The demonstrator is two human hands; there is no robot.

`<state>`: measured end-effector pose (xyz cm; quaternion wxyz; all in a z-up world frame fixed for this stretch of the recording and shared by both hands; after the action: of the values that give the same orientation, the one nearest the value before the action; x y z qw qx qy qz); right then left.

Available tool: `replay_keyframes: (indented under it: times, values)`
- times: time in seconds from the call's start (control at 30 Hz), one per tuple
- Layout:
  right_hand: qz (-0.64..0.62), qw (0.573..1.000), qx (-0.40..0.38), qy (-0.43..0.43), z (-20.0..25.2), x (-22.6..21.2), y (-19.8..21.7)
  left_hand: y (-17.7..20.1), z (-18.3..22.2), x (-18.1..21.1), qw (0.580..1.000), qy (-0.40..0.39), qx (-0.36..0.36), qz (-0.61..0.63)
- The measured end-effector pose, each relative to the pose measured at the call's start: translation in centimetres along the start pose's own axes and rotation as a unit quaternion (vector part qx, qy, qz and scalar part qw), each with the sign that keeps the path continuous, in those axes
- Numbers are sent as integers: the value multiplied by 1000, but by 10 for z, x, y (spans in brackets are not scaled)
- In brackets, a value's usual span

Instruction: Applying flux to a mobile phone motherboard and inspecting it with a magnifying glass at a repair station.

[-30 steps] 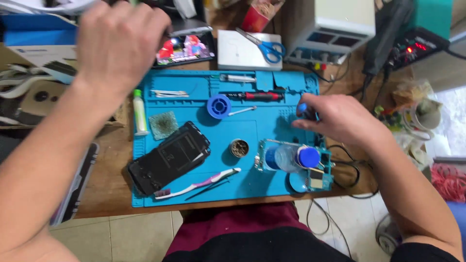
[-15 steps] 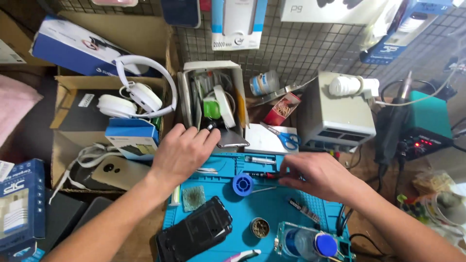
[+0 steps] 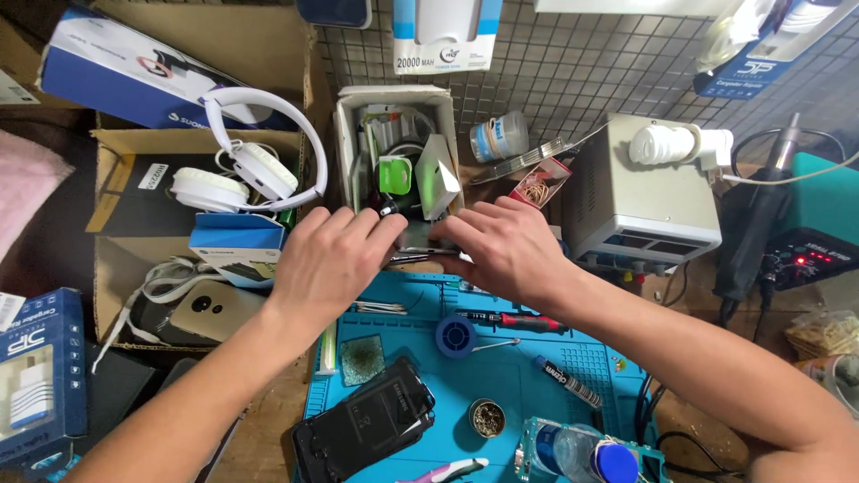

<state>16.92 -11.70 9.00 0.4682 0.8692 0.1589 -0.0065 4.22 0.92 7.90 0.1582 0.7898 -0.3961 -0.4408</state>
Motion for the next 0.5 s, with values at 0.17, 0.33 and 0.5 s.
replay_keyframes:
  times: [0.17, 0.33, 0.5]
  values:
    - [-11, 1000, 19, 5, 5, 12, -1, 12, -1, -16, 999, 1, -21, 33]
    - [-48, 996, 57, 44, 15, 13, 16, 3, 8, -15, 998, 14, -33, 57]
    - [-108, 991, 77, 28, 39, 14, 33, 12, 5, -19, 1000, 14, -23, -5]
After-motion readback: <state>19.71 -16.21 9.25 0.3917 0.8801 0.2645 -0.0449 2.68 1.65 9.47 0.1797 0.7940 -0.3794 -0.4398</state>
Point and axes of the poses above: each hand's wrist, its own z-axis away from the middle knuckle, its own y-axis out of the back of the hand, x = y × z, the point moved 4 cm from there along -z, towards the middle knuckle, and after that the axes turned 15 degrees about -z, right-handed, at the moved point
